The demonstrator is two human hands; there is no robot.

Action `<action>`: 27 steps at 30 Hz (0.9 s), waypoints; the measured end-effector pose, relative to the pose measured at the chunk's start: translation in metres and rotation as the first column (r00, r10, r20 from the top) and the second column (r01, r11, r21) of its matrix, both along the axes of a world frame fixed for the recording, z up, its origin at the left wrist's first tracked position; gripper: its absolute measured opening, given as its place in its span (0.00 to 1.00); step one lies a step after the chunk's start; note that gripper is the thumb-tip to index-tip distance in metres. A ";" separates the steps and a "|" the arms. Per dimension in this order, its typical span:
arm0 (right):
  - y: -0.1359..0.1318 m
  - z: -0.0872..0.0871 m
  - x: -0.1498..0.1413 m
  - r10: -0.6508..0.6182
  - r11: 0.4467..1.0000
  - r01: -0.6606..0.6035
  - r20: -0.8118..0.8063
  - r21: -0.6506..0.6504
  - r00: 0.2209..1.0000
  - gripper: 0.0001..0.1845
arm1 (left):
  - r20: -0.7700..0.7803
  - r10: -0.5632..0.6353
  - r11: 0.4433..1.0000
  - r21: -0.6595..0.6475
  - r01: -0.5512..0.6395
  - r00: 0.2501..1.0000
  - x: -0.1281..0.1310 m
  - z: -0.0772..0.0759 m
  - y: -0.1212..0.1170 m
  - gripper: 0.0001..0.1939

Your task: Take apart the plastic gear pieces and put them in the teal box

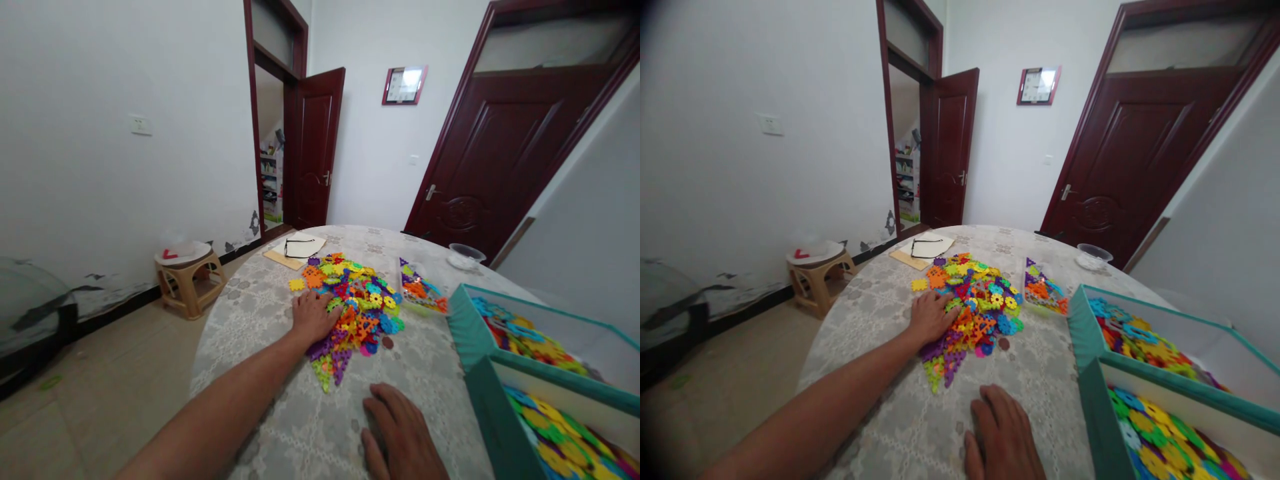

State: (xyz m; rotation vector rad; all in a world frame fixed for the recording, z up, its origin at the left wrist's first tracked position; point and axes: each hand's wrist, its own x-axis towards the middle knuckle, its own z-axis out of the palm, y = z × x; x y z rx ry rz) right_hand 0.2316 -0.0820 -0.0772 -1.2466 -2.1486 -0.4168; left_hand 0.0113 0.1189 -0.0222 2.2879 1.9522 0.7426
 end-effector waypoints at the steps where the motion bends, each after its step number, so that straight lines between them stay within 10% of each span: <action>1: -0.001 0.003 -0.003 -0.006 1.000 0.006 -0.019 -0.002 1.000 0.20 | 0.005 0.009 1.000 0.008 -0.009 1.000 0.005 0.000 -0.006 0.26; 10: -0.011 0.016 -0.011 -0.140 0.988 0.119 -0.245 -0.100 0.959 0.14 | 0.063 0.100 0.995 -0.030 -0.098 0.993 0.058 0.001 -0.055 0.26; 17: -0.015 0.026 -0.016 -0.093 0.990 0.072 -0.183 -0.119 0.979 0.27 | 0.142 0.193 0.978 -0.102 -0.180 0.971 0.095 0.007 -0.092 0.27; 27: -0.011 0.022 -0.012 -0.142 0.989 0.126 -0.254 -0.079 0.957 0.18 | 0.382 -0.036 0.995 -0.070 0.068 0.923 0.071 0.022 -0.112 0.20</action>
